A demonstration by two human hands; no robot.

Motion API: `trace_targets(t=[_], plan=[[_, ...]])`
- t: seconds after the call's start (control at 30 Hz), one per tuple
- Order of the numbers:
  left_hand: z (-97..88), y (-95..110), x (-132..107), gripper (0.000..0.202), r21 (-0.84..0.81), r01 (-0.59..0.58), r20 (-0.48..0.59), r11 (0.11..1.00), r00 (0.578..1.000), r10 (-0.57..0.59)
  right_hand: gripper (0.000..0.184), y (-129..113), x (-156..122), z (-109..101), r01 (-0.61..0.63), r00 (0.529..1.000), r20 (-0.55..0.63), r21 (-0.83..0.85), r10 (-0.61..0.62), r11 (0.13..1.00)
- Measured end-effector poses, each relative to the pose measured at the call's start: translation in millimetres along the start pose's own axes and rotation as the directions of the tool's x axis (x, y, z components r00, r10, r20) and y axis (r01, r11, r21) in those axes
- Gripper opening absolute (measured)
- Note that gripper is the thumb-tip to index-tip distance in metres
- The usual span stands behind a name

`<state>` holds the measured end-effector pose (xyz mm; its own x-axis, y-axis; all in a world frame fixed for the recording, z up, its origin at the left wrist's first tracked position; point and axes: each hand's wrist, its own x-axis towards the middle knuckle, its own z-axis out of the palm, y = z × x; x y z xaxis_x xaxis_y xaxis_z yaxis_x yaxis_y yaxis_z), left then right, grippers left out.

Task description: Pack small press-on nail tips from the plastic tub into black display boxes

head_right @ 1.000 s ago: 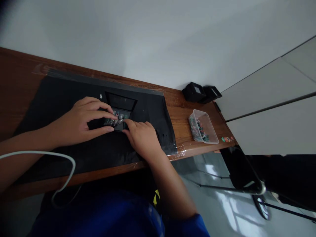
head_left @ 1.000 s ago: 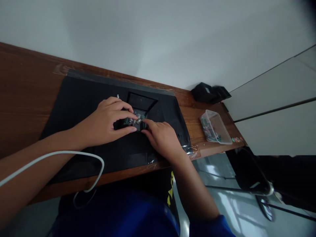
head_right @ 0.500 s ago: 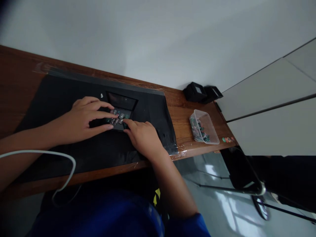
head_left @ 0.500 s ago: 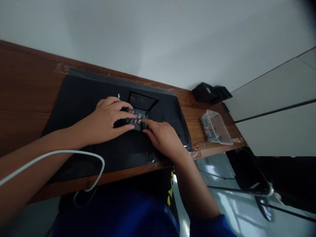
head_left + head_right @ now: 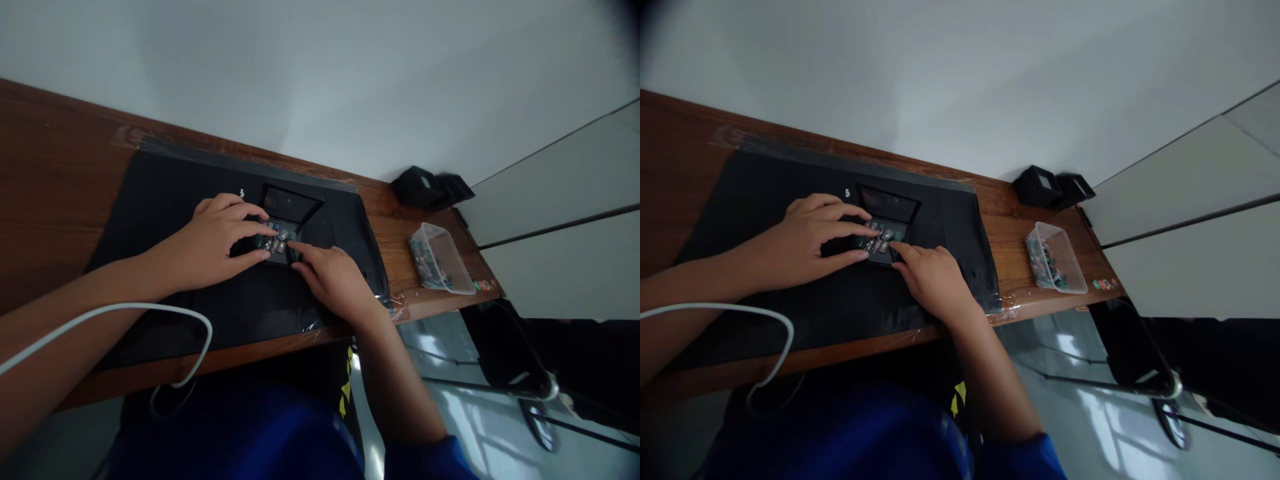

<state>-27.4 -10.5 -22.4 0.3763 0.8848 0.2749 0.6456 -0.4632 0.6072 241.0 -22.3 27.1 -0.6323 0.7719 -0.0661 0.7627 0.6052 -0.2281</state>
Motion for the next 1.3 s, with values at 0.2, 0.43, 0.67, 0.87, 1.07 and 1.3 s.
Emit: trace_targets(t=[0.2, 0.43, 0.67, 0.87, 1.07, 1.3], plan=[[-2.9, -3.1, 0.7, 0.041, -0.02, 0.002, 0.006, 1.0, 1.0, -0.002, 0.04, 2.9, -2.0, 2.7, -0.014, 0.999, -0.036, -0.001, 0.013, 1.0], [-5.9, -3.0, 2.5, 0.042, -0.022, 0.007, 0.01, 1.0, 1.0, -0.007, 0.042, -3.6, 0.7, 3.5, -0.041, 0.999, 0.009, -0.089, 0.042, 0.995], [-3.5, -5.5, 2.3, 0.047, -0.006, 0.003, 0.043, 1.0, 0.999, -0.003, 0.044, -3.0, 1.9, -1.3, -0.065, 0.998, -0.011, -0.058, 0.064, 0.996], [-3.1, -5.3, 0.6, 0.052, 0.066, -0.005, 0.076, 0.998, 0.997, 0.0, 0.045, 0.0, 4.6, -2.9, -0.063, 0.998, -0.029, -0.007, 0.063, 0.998], [-1.6, -6.8, -0.4, 0.055, 0.072, -0.007, 0.06, 0.997, 0.998, 0.003, 0.039, 2.9, 5.6, 1.8, -0.046, 0.996, -0.08, 0.029, 0.048, 0.999], [-3.4, -1.5, 1.3, 0.054, 0.063, -0.013, 0.057, 0.998, 0.998, 0.009, 0.033, 4.8, 7.7, 6.4, -0.043, 0.992, -0.115, 0.039, 0.047, 0.998]])
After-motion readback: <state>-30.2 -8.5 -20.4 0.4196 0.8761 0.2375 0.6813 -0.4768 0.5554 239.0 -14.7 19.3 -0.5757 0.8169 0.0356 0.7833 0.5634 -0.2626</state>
